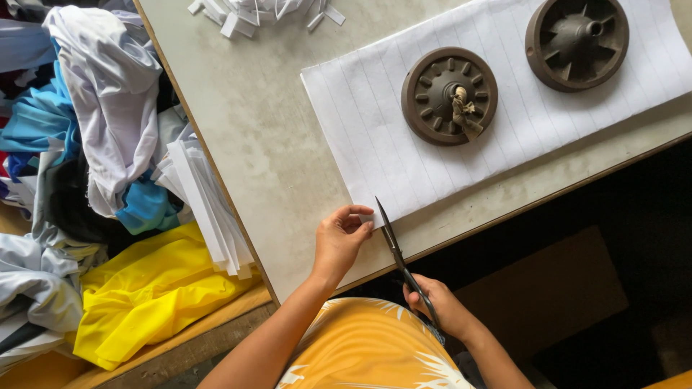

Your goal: The person marks lines on a large piece of white fabric using a ruler and a pen. They then use scissors to cut the fabric along the marked lines into long strips, which are subsequently cut into smaller rectangular pieces.

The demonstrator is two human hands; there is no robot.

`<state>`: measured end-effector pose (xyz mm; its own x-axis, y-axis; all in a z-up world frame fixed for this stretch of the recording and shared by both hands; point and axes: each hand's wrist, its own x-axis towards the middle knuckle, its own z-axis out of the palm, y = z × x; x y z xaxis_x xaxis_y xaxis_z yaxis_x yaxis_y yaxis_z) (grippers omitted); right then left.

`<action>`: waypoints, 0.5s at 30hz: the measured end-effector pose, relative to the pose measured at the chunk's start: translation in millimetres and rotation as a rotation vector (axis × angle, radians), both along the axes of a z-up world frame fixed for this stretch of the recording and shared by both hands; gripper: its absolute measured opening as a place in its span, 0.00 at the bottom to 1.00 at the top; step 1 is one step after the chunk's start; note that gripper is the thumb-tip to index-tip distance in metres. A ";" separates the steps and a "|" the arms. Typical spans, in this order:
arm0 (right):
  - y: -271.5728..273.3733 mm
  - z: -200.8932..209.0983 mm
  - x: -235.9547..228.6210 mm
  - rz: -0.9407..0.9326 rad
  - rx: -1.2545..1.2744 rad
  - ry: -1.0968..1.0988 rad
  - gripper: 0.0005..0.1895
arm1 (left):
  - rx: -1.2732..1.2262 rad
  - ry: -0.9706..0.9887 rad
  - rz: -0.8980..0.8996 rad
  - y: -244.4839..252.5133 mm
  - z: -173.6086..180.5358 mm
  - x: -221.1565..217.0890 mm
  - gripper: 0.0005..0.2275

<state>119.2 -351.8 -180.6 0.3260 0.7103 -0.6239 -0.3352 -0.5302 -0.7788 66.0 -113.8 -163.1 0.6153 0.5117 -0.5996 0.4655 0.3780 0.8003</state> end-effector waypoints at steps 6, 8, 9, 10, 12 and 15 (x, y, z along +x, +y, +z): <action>0.1 1.0 0.5 0.076 -0.027 -0.134 0.34 | 0.001 -0.014 0.013 -1.2 2.1 -0.3 0.07; -0.5 -0.2 0.0 0.095 -0.029 -0.166 0.31 | -0.004 -0.019 0.019 -1.3 2.2 -0.4 0.07; -0.7 -0.7 -0.5 0.079 -0.028 -0.148 0.32 | -0.006 -0.019 0.019 -1.3 2.9 -0.4 0.07; -0.9 -1.2 -0.5 0.064 -0.026 -0.132 0.33 | -0.008 -0.021 0.018 -1.2 3.5 -0.1 0.07; -1.3 -3.5 -2.1 0.040 -0.029 -0.105 0.33 | -0.012 -0.031 0.023 -1.8 2.3 -0.8 0.07; -1.0 -4.4 -3.0 0.008 -0.037 -0.070 0.32 | -0.004 -0.039 0.028 -2.1 0.5 -1.3 0.07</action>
